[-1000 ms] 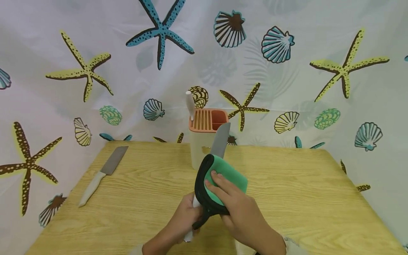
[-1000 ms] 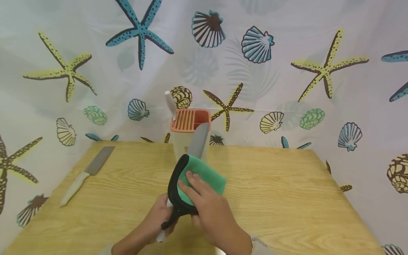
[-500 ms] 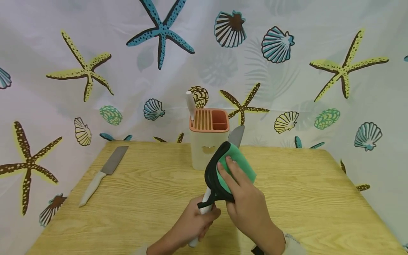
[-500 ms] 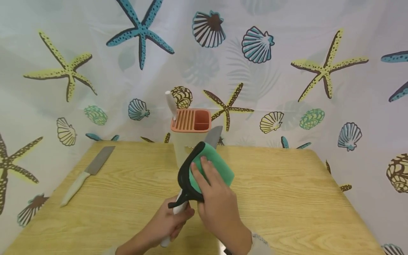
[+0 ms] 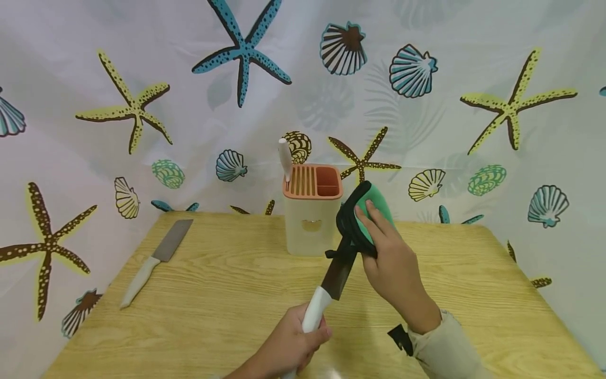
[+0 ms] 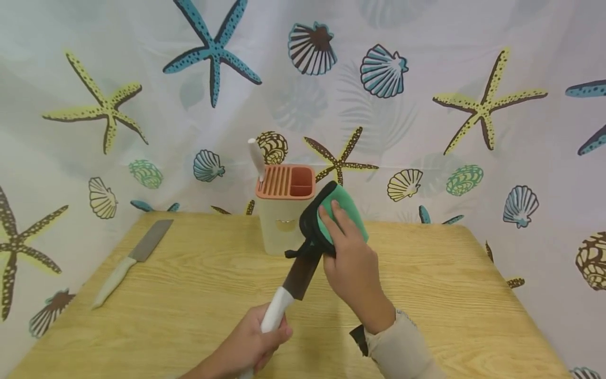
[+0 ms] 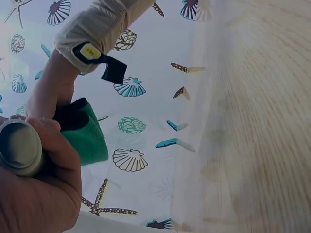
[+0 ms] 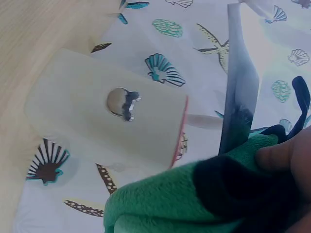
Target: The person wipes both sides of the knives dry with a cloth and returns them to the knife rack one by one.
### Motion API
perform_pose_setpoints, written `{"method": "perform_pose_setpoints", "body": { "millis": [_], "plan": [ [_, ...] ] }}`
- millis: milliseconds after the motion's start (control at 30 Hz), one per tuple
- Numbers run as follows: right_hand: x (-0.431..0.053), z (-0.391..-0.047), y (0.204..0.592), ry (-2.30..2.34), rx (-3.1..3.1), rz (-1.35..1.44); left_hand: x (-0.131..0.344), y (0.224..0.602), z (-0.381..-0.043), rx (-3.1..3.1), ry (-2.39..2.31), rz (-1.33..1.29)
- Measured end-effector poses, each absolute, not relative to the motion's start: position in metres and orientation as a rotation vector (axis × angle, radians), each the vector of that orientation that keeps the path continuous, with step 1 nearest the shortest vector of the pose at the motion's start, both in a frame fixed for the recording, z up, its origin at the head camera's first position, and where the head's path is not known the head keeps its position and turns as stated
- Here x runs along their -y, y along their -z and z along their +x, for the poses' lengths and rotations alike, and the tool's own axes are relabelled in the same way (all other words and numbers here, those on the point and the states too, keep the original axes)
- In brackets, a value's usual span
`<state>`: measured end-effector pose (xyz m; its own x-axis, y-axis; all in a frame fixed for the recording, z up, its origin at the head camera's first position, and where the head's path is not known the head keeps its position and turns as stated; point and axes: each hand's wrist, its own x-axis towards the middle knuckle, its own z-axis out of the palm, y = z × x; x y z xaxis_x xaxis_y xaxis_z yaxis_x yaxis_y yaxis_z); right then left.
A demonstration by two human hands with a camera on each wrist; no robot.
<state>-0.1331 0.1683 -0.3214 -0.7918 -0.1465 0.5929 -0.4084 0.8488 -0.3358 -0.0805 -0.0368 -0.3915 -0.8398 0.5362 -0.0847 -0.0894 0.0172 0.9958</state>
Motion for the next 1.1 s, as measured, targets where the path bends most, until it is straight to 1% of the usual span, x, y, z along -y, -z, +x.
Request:
{"method": "perform_pose_setpoints", "body": {
  "millis": [167, 333, 700, 933, 1100],
  "plan": [
    [-0.166, -0.133, 0.329, -0.616, 2.500, 0.465, 0.035, 0.393, -0.080, -1.859, -1.908, 0.412],
    [-0.156, -0.120, 0.335, -0.582, 2.500, 0.576, 0.038, 0.393, -0.082, -1.814, -1.933, 0.363],
    [-0.137, -0.097, 0.333, -0.504, 2.448, 0.786, 0.041, 0.390, -0.088, -1.799, -2.002, 0.369],
    [-0.134, -0.081, 0.331, -0.652, 2.515, 1.003, 0.043, 0.390, -0.092, -1.912, -2.043, 0.284],
    [-0.132, -0.072, 0.328, -0.733, 2.462, 1.158, 0.046, 0.390, -0.095, -1.946, -2.120, 0.327]
  ]
}}
